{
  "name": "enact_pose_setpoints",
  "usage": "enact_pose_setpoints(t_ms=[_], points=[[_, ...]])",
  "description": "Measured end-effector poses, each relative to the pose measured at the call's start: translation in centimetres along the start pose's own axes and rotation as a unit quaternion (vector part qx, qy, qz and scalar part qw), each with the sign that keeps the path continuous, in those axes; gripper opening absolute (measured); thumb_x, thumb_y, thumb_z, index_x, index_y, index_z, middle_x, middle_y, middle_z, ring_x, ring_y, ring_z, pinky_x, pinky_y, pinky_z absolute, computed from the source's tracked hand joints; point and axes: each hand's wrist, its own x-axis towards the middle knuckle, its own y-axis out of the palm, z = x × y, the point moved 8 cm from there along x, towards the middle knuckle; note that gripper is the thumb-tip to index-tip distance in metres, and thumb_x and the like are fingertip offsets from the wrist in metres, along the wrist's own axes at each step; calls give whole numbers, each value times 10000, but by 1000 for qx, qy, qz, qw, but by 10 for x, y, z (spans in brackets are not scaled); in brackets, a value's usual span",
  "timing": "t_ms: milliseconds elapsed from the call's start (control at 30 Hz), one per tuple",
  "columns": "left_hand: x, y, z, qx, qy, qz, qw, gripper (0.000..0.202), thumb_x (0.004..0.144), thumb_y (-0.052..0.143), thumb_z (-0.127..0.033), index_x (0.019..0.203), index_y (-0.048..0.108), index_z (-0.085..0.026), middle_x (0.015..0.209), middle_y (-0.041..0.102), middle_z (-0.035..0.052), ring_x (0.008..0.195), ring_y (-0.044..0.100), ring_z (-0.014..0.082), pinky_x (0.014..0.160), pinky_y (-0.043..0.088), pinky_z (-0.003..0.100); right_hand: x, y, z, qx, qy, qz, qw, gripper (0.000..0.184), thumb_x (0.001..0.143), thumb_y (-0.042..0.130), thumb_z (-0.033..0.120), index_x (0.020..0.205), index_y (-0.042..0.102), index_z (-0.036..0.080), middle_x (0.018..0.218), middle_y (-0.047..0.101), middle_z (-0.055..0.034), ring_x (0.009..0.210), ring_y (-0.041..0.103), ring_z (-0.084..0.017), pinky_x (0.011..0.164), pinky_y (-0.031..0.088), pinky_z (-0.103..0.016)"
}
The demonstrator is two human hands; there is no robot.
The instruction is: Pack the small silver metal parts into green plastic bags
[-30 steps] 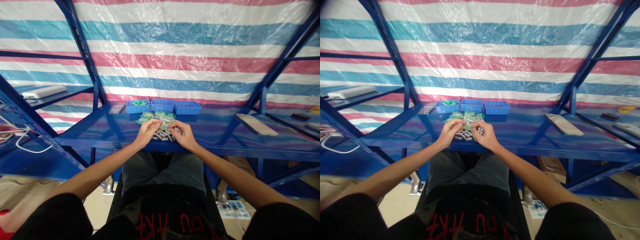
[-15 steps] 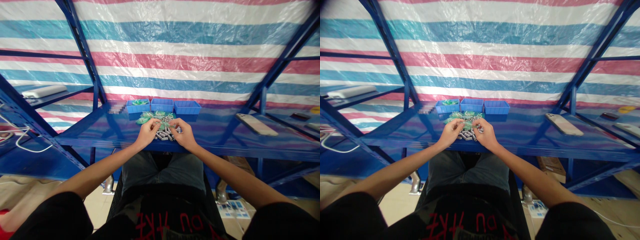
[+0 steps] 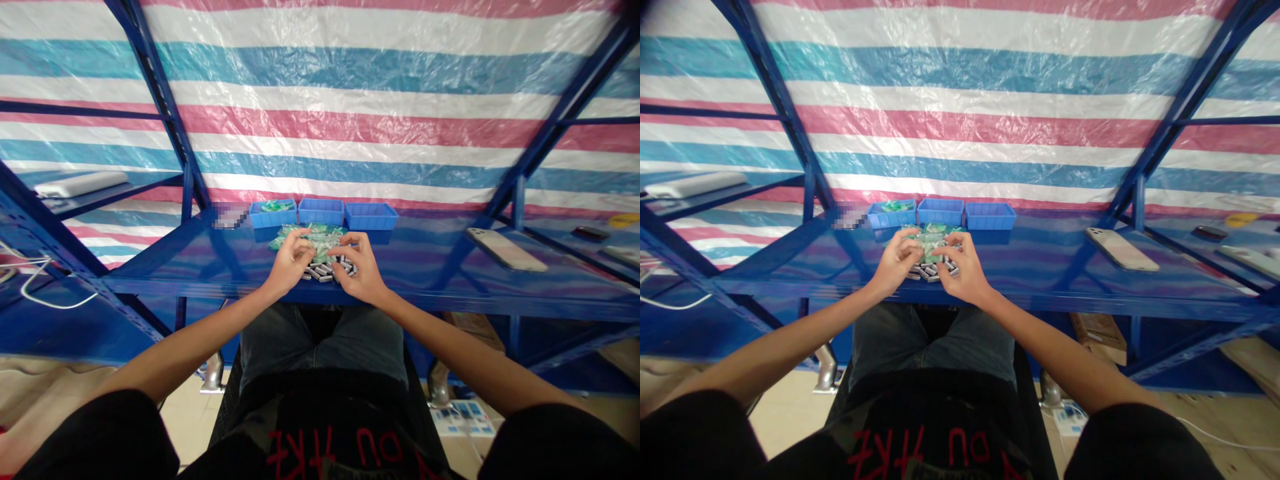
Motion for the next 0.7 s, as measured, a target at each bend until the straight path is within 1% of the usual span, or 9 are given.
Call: enact_pose_setpoints(t_ms=[67, 133, 200, 267, 367, 433, 500, 600, 700], points=[[1, -1, 1, -6, 3, -4, 1000, 451, 721, 646, -231, 1138, 479, -196, 736, 562, -23, 685, 574, 109, 637, 440, 210, 0, -1, -5, 13, 31, -6, 999, 329, 727, 584, 169, 1050, 538, 204, 986, 502, -76, 926, 529, -209, 743, 463, -346], [1, 0, 3, -5, -1, 5, 1000, 419, 713, 651, -229, 1106, 515, -182, 733, 580, -13, 704, 583, 119, 657, 448, 221, 0, 2, -14, 37, 78, 4, 996, 374, 750, 577, 196, 1107, 466, 195, 784, 539, -11, 701, 544, -153, 644, 456, -294], [1, 1, 5, 1, -3, 10, 1000, 340, 709, 654, -228, 1029, 556, -169, 743, 600, 0, 729, 590, 131, 688, 458, 238, -1, 6, -23, 47, 122, 15, 991, 301, 780, 551, 213, 1064, 457, 192, 580, 474, 67, 503, 469, -108, 543, 411, -245], [0, 0, 4, 19, 9, 11, 1000, 236, 720, 644, -229, 939, 586, -164, 792, 614, 18, 771, 591, 142, 718, 461, 253, -2, 6, -27, 38, 140, 16, 989, 172, 793, 535, 221, 955, 487, 194, 490, 415, 95, 428, 416, -92, 493, 368, -224], [0, -2, -4, 82, 53, 3, 995, 112, 747, 624, -237, 836, 623, -170, 886, 597, 38, 848, 566, 158, 709, 455, 249, -2, 5, -23, 30, 126, 13, 991, 30, 784, 517, 189, 813, 516, 195, 498, 458, 74, 443, 450, -92, 495, 371, -218], [-1, -5, -11, 127, 78, -21, 989, 95, 740, 634, -242, 810, 649, -180, 895, 573, 39, 864, 539, 163, 690, 445, 242, -1, 3, -18, 28, 109, 8, 994, 40, 769, 510, 162, 767, 531, 196, 561, 531, 44, 507, 512, -104, 530, 401, -218], [0, -6, -12, 146, 76, -30, 986, 100, 731, 637, -231, 816, 664, -185, 854, 566, 30, 816, 527, 155, 680, 435, 242, 0, 1, -15, 20, 98, 2, 995, 60, 755, 512, 148, 747, 546, 197, 637, 588, 19, 575, 555, -117, 577, 428, -225], [0, -1, -6, 87, 33, 13, 996, 188, 739, 595, -190, 920, 644, -180, 810, 594, 16, 746, 545, 142, 686, 433, 250, 1, 0, -13, 18, 88, 10, 996, 65, 744, 530, 149, 773, 570, 193, 707, 629, 1, 638, 591, -134, 635, 451, -242], [-2, 6, -3, 9, 3, 64, 998, 303, 718, 584, -158, 1019, 604, -179, 898, 630, 24, 833, 578, 166, 735, 441, 260, 1, 3, -12, 22, 85, 33, 996, 66, 747, 555, 174, 801, 587, 190, 733, 646, -4, 663, 607, -145, 652, 454, -253]])
